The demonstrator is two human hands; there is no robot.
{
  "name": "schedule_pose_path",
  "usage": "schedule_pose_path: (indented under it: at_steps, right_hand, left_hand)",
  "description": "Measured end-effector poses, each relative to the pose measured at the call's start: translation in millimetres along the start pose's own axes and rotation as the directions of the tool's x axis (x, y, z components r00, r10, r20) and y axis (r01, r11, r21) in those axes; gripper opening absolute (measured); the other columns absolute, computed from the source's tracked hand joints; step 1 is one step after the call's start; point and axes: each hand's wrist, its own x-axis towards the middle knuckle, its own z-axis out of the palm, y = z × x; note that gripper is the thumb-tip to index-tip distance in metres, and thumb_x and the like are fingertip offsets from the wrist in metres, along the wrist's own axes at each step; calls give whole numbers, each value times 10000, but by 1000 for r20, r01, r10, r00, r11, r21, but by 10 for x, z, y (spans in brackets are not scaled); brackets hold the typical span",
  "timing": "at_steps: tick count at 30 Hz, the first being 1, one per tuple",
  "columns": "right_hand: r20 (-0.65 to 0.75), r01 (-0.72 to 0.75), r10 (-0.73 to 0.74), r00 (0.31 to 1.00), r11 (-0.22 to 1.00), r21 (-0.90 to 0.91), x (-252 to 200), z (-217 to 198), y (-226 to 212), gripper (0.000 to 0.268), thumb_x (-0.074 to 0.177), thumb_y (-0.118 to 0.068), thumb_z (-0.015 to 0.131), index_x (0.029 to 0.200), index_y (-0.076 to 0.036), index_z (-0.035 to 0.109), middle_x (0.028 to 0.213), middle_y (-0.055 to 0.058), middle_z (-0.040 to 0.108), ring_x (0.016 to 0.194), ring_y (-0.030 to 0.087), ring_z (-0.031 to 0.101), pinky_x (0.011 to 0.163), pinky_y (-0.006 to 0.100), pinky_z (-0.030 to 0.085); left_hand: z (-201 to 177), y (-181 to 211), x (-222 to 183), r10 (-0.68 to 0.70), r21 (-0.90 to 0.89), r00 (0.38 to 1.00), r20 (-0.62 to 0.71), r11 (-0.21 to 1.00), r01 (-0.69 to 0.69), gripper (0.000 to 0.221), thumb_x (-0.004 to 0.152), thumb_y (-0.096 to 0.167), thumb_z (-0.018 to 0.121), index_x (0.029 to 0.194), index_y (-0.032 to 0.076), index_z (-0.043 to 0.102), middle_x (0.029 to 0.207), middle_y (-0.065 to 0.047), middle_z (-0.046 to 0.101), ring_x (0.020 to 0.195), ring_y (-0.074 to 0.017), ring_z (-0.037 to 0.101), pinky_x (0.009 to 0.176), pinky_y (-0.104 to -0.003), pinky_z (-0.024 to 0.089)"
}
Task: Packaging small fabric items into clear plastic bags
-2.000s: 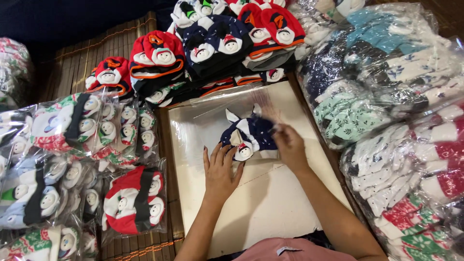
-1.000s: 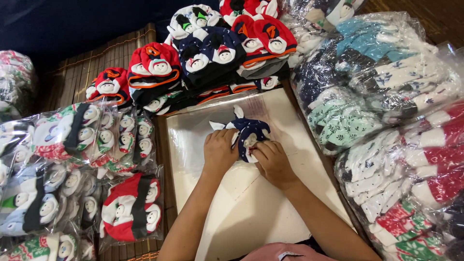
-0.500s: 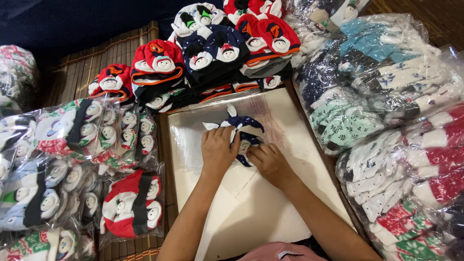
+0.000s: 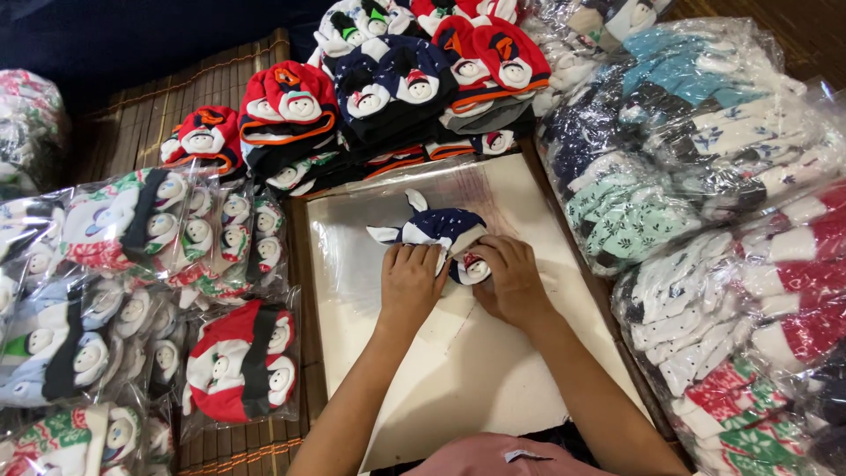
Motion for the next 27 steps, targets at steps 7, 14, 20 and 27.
schedule_pose_path:
  at_steps: [7,14,20,27]
  right_hand:
    - [-74,-153,172,982,966,210,-67,-140,69,349,854,-224,675,1196,-165,642,1246,25,626,1271,260,557,1047,426,376]
    - [36,-396,397,917,897,196,-94,11,76,373,794,-208,771,1124,-170,600,931,-23,698,991,233,650,943,451,389]
    - [-35,-258,263,964,961,103,12,-106,-144,253,851,-182,782,1054,-195,631,894,-63,691,933,173,659,939,400,405]
    - [-58,-305,319,946,936,175,30,-80,-124,218,835,-149,806,951,-179,625,785,-39,671,793,184,665,850,365,428]
  left_hand:
    - [-75,-46,-63,-54,19,999,-9,998,54,271,950,400,669,1059,161,733,895,-29,712,911,-215,694,985,-401,456]
    - [-29,-19,-149,-60,7,995,-75,998,61,250,925,380,705,1054,166,728,876,-25,698,888,-213,686,984,-408,464]
    - [-3,39,-209,-30,-29,993,-112,999,27,253,924,373,707,1057,158,724,891,-31,685,913,-218,675,1002,-417,466]
    - [-22,81,-243,-6,-23,986,-164,1000,2,241,912,358,731,1054,163,730,877,-22,671,890,-209,672,1000,-420,486]
